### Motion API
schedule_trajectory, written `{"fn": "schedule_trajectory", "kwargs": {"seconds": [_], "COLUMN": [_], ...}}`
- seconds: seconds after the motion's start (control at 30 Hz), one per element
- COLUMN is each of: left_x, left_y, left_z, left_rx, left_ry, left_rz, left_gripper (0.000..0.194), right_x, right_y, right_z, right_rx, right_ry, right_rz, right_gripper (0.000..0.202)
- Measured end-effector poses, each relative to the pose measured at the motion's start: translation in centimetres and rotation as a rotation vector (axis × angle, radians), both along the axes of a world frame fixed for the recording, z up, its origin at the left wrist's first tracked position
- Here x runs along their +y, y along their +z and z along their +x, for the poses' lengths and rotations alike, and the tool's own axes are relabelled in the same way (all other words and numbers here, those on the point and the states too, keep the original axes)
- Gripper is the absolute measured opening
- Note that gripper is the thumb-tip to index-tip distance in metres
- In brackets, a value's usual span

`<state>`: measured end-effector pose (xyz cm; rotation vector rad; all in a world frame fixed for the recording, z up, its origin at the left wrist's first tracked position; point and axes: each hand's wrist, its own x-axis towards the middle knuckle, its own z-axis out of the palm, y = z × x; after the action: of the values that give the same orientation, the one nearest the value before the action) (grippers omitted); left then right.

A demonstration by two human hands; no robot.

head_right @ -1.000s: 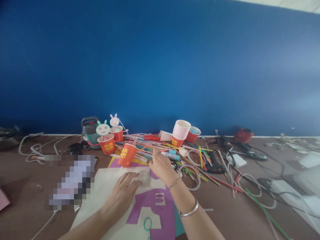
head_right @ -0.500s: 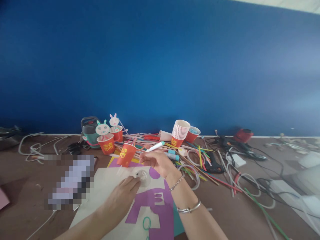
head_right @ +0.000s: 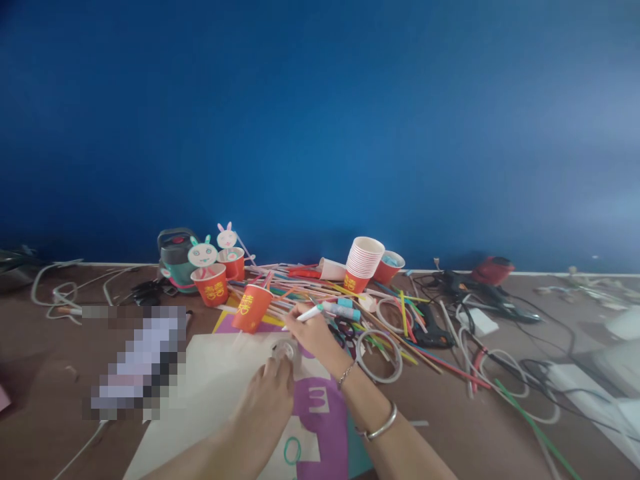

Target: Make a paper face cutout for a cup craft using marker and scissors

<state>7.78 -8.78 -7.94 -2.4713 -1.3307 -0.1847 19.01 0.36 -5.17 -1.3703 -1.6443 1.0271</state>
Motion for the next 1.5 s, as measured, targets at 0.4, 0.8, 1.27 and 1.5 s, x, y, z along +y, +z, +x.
{"fn": "schedule_trajectory", "kwargs": {"seconds": [0.4,0.8,1.27,1.5], "left_x": [0.1,-0.1,-0.2,-0.2], "left_y": [-1.8,-2.2,-3.2,-3.4], "left_z": [-0.4,0.0,0.0,0.1], "left_rx": [-0.136,-0.117,-0.083,-0.087], "left_ry": [-0.019,-0.006,-0.015,0.005], "left_rz": [0.043,0.242,0.24,0.247], "left_gripper": [0.038,0.029,0.031,0.03], "right_x": [0.8,0.9,2.1,2.4], "right_y": [0.4,-0.3,-0.8,-0.5], "right_z": [-0.6,-0.7,-1.3,-1.7], "right_rx": [0.06,-0.041,-0.258,-0.378], "right_ry": [-0.014,0.126,0.147,0.165], "right_rz": [-0.165,0.053,-0.007,-0.019], "right_gripper": [0.023,0.02,0.026,0.025]}}
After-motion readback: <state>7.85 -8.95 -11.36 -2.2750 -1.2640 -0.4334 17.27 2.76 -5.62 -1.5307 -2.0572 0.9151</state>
